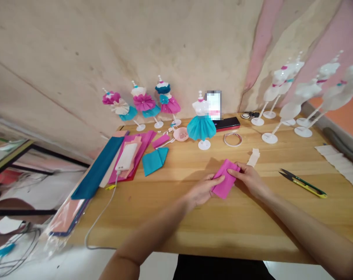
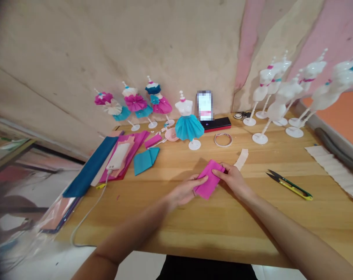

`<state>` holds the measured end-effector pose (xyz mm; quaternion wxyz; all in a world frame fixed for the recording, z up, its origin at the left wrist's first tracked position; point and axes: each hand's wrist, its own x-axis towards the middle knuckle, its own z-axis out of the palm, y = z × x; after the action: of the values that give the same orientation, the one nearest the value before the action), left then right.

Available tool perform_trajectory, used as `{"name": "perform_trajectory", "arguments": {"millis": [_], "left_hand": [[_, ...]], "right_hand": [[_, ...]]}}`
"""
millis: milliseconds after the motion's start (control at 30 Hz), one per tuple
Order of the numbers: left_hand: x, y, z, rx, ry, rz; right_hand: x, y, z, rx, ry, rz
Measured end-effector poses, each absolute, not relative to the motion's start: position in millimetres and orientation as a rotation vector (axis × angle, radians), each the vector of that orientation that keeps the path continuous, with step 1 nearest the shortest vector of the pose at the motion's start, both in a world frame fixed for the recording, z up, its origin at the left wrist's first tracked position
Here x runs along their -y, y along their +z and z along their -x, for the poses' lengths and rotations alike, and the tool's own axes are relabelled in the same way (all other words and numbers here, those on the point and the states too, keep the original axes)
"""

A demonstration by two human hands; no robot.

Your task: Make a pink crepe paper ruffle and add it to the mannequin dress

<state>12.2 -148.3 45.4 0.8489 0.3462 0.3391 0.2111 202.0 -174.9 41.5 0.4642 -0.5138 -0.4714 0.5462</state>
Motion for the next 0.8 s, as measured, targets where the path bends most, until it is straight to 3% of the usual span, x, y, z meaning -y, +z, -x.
{"name": "perform_trajectory", "arguments": {"millis": [600,800], "left_hand": [[148,21,-7,-0.751,0.414,-0.923],[147,27,-8,-0.757,0.678,-1.052]], "right_hand": [[173,41,-210,1.430,1.206,1.474],[176,50,-209,1.603,1.282,1.376]]}}
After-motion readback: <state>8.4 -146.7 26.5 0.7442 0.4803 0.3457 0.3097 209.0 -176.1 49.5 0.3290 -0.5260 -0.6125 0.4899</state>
